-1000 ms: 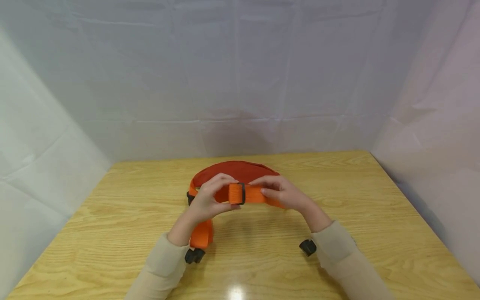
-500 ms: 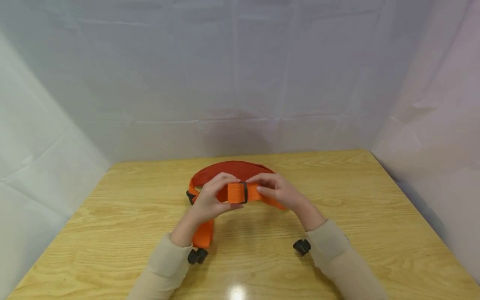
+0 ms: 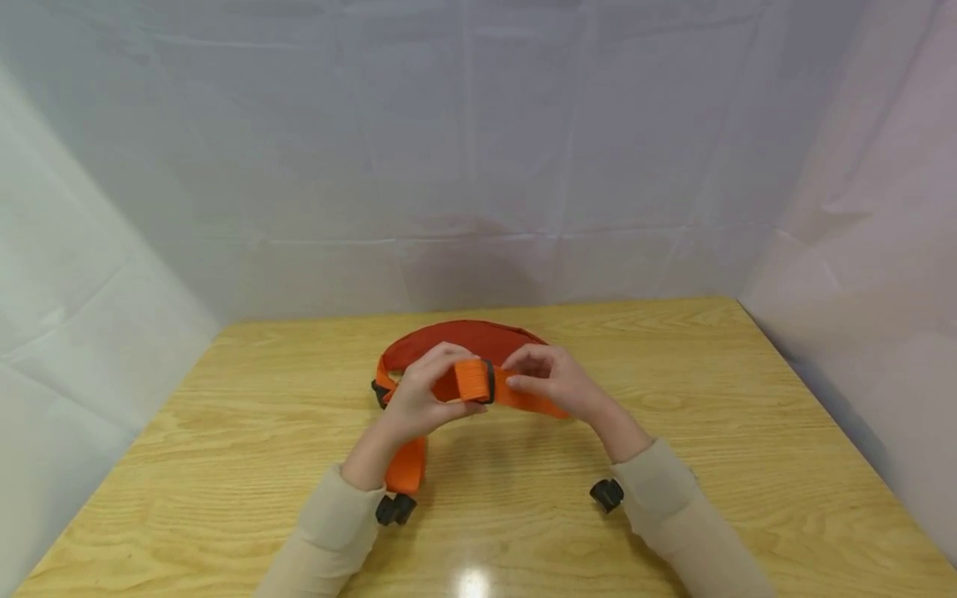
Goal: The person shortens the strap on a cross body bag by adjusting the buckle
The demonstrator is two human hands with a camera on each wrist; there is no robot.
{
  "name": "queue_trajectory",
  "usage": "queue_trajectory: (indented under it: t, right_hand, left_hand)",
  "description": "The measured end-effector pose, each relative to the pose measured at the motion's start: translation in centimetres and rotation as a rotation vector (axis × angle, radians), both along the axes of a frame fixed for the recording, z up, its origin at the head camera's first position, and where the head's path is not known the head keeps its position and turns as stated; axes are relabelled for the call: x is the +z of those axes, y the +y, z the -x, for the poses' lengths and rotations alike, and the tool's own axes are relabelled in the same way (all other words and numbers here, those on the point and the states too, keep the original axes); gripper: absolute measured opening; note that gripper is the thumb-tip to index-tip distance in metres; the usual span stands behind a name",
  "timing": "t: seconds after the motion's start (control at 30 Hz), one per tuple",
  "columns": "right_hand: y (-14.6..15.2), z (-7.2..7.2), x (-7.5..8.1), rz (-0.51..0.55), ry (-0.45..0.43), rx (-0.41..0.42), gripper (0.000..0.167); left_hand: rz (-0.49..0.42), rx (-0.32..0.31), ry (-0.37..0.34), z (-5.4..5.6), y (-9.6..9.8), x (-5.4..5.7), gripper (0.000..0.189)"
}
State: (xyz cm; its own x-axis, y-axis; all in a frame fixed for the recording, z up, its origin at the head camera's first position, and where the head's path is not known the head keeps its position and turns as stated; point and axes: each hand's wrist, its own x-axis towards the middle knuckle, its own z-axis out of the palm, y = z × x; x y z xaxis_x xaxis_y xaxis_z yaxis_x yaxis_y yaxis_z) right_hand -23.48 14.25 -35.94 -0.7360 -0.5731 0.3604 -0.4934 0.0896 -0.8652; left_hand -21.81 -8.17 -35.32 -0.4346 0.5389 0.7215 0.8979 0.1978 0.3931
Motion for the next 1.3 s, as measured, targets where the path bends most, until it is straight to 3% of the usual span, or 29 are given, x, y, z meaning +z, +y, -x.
queue_trajectory:
  t: [0.1,0.3,0.57,0.9,1.3]
  right_hand:
    - [0.4,0.1,-0.1,-0.035,0.014,0.044,0.028]
    - [1.0,0.4,-0.3,-0.048,-0.08,0.185,0.041]
    - [1.2,0.3,-0.1,-0.042,-0.087,0.077,0.033]
    - [0.5,0.1,0.5,-0.004,-0.036,0.064,0.025]
    - [-0.5,-0.1,0.7,0.059,-0.139,0.016,0.027]
  left_hand:
    - [-0.001,-0.011,0.001,0.0,0.0,-0.1,0.049]
    - [-0.007,-0.012,0.004,0.0,-0.1,-0.1,0.049]
    - [-0.007,-0.021,0.003,0.0,-0.1,-0.2,0.05]
    - [0.004,-0.037,0.004,0.0,-0.1,-0.2,0.047]
    - [0.005,-0.023,-0.02,-0.1,0.0,-0.1,0.046]
